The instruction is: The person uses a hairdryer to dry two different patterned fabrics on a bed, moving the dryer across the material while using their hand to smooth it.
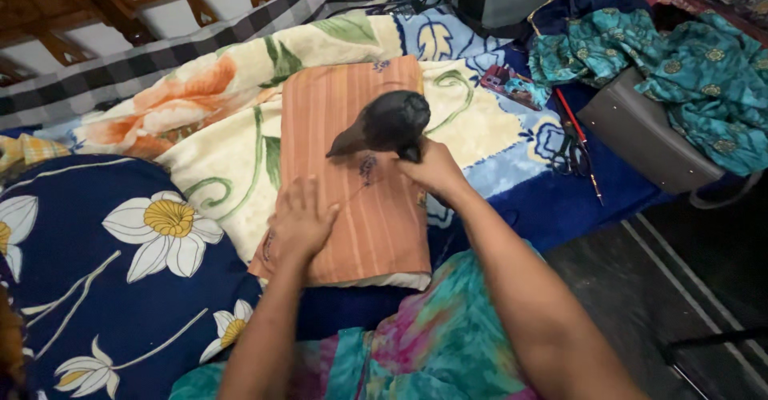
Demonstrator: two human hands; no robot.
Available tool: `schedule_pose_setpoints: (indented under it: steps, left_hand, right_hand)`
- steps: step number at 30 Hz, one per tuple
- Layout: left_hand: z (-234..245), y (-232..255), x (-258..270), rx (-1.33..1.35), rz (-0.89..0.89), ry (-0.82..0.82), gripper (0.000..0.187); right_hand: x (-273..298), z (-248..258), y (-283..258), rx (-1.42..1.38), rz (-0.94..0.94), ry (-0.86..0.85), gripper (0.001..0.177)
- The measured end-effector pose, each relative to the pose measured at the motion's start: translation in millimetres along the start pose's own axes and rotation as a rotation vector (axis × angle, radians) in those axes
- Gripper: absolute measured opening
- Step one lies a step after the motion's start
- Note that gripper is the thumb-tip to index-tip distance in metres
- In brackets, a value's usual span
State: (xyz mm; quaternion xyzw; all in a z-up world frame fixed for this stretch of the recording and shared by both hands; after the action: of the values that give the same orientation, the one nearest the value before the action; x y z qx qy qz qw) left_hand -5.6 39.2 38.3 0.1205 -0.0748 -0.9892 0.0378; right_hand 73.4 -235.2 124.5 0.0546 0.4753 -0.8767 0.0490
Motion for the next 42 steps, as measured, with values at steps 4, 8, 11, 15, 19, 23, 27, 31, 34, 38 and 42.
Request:
schedule_pose_setpoints:
  steps: [4,8,11,15,19,23,27,31,34,38,42]
  left_hand:
    - [-11,-55,23,0.091,0.282,-0.176,0.095]
    - [-23,-79,39,0.21,0.234,-0.052,0.095]
    - [-36,-77,24,0.18,0.25,-0.056,0.094]
    - [-36,-75,9,0.208,0.253,-0.105,0.098]
    - [-19,-66,10,0.252,0.261,-0.125,0.099]
    - [-13,-54,13,0.199,0.303,-0.18,0.094]
    - [-3,-24,16,0.122,0.048,0.161,0.074]
    - [3,28,20,0.288,-0.295,0.217,0.068]
    - [4,43,27,0.23,-0.271,0.131,0.062]
    - [4,47,23,0.223,-0.23,0.031,0.065]
    - [7,45,23,0.224,-0.241,0.036,0.067]
  right_hand:
    - [14,3,-24,0.102,0.11,-0.095,0.045]
    - [23,-13,-40,0.32,0.264,-0.166,0.045]
    - [19,-50,-38,0.373,0.275,-0.134,0.04]
    - [21,-102,-39,0.135,0.366,0.031,0.045]
    - [28,-140,-41,0.322,0.355,-0.093,0.035]
    - [33,-119,-69,0.357,0.37,-0.176,0.05]
    - [35,-56,-91,0.412,0.294,-0.108,0.043]
    - [33,-16,-78,0.52,0.12,-0.043,0.057]
    - [24,-26,-50,0.486,0.023,0.045,0.058]
    - [9,-57,-29,0.19,0.111,0.247,0.054]
    - [-6,-79,-32,-0.014,-0.007,0.13,0.057]
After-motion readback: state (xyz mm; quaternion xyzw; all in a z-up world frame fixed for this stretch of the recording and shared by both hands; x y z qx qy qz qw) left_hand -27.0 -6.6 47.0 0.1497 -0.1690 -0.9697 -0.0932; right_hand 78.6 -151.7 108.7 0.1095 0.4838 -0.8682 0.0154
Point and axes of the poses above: each hand's wrist, its own x-axis away from the middle knuckle, its own z-axis out of the back of the hand, y = z × x, the point moved 7 cm from there along -x, towards the middle knuckle, and after that the axes turned 9 degrees about y, right-handed, at the moved point
